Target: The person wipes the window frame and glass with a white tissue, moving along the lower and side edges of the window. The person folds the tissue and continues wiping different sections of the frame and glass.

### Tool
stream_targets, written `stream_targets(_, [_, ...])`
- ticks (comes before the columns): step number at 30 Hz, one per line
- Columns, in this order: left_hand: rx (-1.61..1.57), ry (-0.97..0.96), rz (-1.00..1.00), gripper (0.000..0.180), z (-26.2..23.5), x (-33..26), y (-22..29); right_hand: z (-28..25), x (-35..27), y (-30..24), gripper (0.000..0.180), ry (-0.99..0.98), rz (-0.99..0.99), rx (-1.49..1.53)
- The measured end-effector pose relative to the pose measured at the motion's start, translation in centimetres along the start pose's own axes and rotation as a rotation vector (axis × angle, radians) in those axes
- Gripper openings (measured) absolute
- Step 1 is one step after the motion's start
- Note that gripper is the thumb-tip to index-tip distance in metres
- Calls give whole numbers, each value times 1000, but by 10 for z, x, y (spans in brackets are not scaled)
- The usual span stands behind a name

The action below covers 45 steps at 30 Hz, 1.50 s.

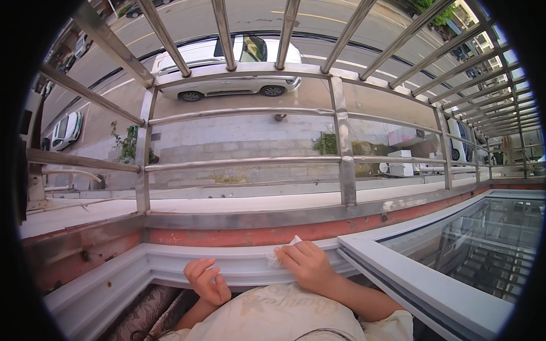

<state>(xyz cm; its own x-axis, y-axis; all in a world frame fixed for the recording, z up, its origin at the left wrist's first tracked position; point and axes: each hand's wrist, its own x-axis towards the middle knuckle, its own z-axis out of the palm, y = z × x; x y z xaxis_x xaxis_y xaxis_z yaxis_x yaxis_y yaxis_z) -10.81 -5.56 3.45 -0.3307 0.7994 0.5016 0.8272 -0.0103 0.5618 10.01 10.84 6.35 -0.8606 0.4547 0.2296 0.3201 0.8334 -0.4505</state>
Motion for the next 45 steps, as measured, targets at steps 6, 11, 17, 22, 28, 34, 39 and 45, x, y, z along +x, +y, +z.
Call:
stream_targets(6, [103, 36, 39, 19, 1, -7, -2, 52, 56, -39, 31, 12, -197, 52])
stream_targets(11, [125, 154, 29, 21, 6, -13, -5, 91, 87, -65, 29, 26, -245, 238])
stream_targets(17, [89, 143, 8, 22, 6, -10, -6, 47, 51, -36, 38, -76, -170, 83])
stream_targets(22, [55, 122, 10, 20, 6, -9, -3, -6, 2, -1, 34, -96, -32, -12])
stream_targets(28, [-7, 133, 19, 20, 8, -8, -2, 3, 3, -7, 29, -38, 1, 1])
stream_targets(34, [54, 96, 84, 21, 4, -5, -4, 53, 58, -43, 34, -25, -164, 121])
stream_targets(39, [63, 129, 63, 22, 5, -4, -4, 88, 86, -62, 35, 52, -238, 258])
stream_targets(45, [42, 166, 19, 22, 8, -8, -5, 44, 51, -37, 35, -28, -163, 78])
